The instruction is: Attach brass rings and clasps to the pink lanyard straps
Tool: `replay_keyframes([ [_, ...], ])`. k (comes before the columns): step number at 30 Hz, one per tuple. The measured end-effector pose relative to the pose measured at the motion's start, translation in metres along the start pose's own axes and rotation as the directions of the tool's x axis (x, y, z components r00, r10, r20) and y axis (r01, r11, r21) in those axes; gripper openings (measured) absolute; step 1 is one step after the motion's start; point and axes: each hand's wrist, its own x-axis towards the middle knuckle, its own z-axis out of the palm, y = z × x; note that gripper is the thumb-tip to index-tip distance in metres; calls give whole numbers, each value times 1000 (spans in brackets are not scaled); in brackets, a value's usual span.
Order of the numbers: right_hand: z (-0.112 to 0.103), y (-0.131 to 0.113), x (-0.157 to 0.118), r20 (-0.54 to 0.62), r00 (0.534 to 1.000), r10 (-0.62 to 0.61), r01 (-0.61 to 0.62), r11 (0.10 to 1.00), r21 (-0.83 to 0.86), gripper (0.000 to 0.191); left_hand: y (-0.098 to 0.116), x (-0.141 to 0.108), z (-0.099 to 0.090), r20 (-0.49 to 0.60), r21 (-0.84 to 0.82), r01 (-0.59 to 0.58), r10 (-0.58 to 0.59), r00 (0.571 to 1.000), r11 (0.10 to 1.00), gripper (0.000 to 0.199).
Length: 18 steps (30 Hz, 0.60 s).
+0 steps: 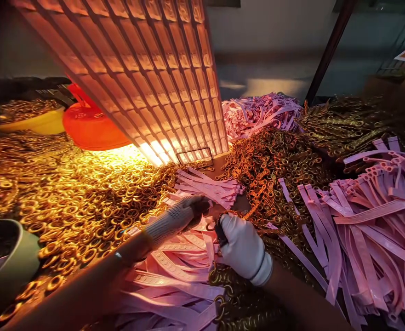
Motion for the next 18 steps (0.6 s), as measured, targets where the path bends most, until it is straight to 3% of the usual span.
replay_keyframes([
  [4, 0, -8, 26, 112, 994, -1, 12, 995, -95, 21, 0, -40, -7, -38, -319, 127, -146, 988, 939, 36],
  [9, 11, -15, 37, 163, 986, -17, 53, 976, -213, 17, -9, -44, 9, -30, -471, 113, -144, 989, 875, 41],
  [12, 18, -12, 35, 154, 988, -28, 67, 967, -248, 17, -12, -38, 18, -102, -430, 56, -110, 989, 901, 40],
  [15, 22, -6, 32, 132, 991, -30, 64, 961, -267, 13, -11, -35, 21, -232, -235, -62, 6, 973, 970, 36],
  [18, 26, -3, 28, 120, 992, -42, 76, 953, -292, 13, -14, -35, 20, -257, -123, -119, 85, 963, 985, 33],
])
